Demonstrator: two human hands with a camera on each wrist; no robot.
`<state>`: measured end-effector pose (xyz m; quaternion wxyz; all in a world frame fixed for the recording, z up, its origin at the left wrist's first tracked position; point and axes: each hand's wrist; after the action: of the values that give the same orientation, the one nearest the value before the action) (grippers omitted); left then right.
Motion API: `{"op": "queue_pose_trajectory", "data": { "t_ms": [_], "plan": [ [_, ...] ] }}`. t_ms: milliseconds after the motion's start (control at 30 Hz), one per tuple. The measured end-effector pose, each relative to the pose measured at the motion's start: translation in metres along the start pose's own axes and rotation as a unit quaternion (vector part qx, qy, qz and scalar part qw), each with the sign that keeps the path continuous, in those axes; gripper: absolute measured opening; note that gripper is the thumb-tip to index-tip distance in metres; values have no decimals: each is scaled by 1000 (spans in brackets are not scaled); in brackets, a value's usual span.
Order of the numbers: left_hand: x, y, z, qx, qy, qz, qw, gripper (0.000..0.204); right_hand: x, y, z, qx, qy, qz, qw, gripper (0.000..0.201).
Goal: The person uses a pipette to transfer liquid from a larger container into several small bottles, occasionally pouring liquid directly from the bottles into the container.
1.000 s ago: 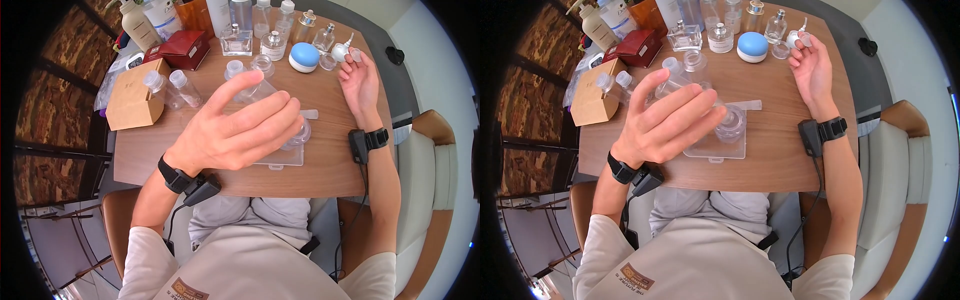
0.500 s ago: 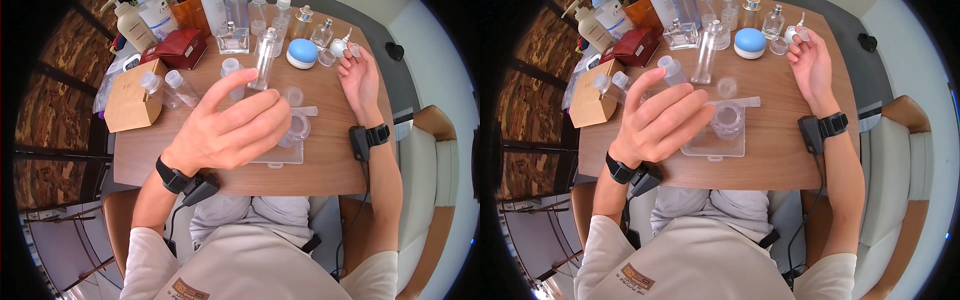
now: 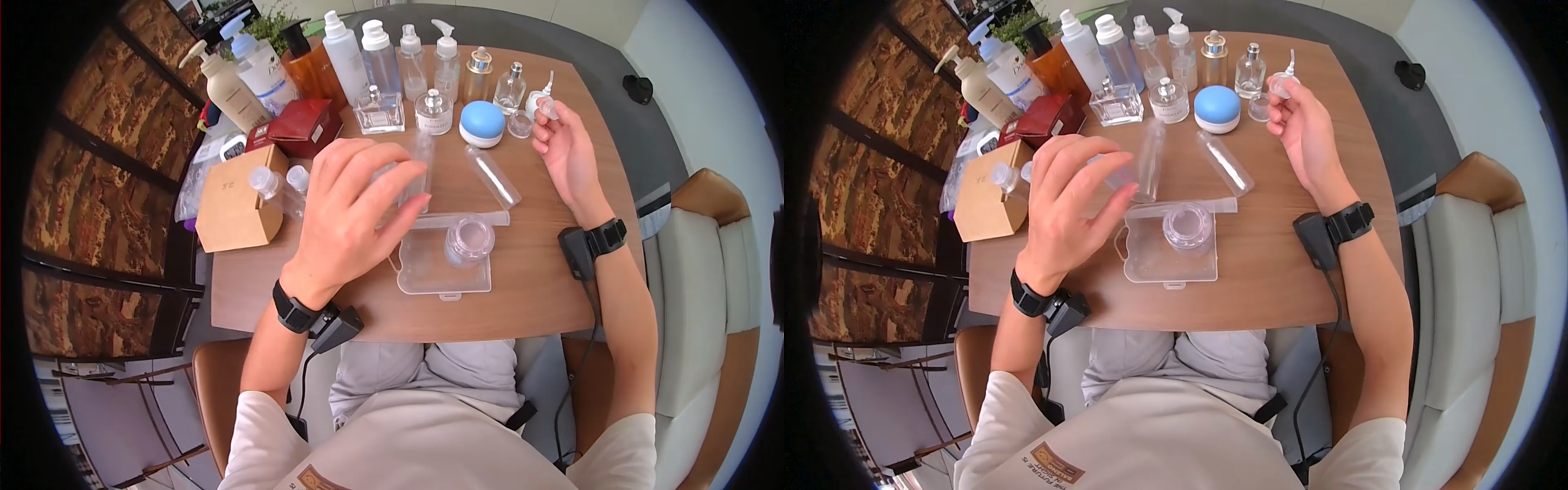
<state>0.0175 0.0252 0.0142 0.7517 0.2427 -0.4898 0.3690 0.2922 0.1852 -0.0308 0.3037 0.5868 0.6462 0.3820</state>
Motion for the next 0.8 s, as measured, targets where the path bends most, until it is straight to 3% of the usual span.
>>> {"op": "queue_pose_trajectory", "data": {
  "t_ms": [33,167,233,267,333,400,500,533,600,767,800],
  "plan": [
    [3,-2,2,-8,1,40,999,36,-2,2,-3,-43,19,13,999,30],
    [12,1,9,14,30,64,997,33,-14,24,-15,-168,76,26,982,28],
    [20,5,13,41,52,72,995,27,-25,35,-25,-356,124,93,922,23],
    [26,5,15,43,50,68,995,27,-30,40,-27,-355,124,97,922,23],
    [39,5,20,54,69,70,994,22,-37,47,-30,-506,198,118,831,22],
    [49,4,22,58,66,62,994,21,-43,46,-29,-512,201,103,829,24],
    [57,3,23,59,61,52,995,20,-49,40,-29,-586,262,113,759,28],
    [57,3,22,54,59,53,995,20,-51,37,-29,-584,259,119,760,28],
    [57,-1,20,52,66,67,994,19,-52,29,-25,-611,277,183,719,32],
    [56,-10,16,28,72,93,993,19,-54,43,-29,-631,259,166,713,33],
    [57,-10,16,29,69,90,993,19,-53,52,-30,-604,256,156,739,31]
  ]
}}
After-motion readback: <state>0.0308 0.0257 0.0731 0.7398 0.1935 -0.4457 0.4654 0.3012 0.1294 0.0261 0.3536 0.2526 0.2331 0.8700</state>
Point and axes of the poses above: each hand's wrist, its own x-axis towards the middle knuckle, its own z-axis out of the back of the hand, y = z × x, and after that the axes turned 15 degrees about -y, right-handed
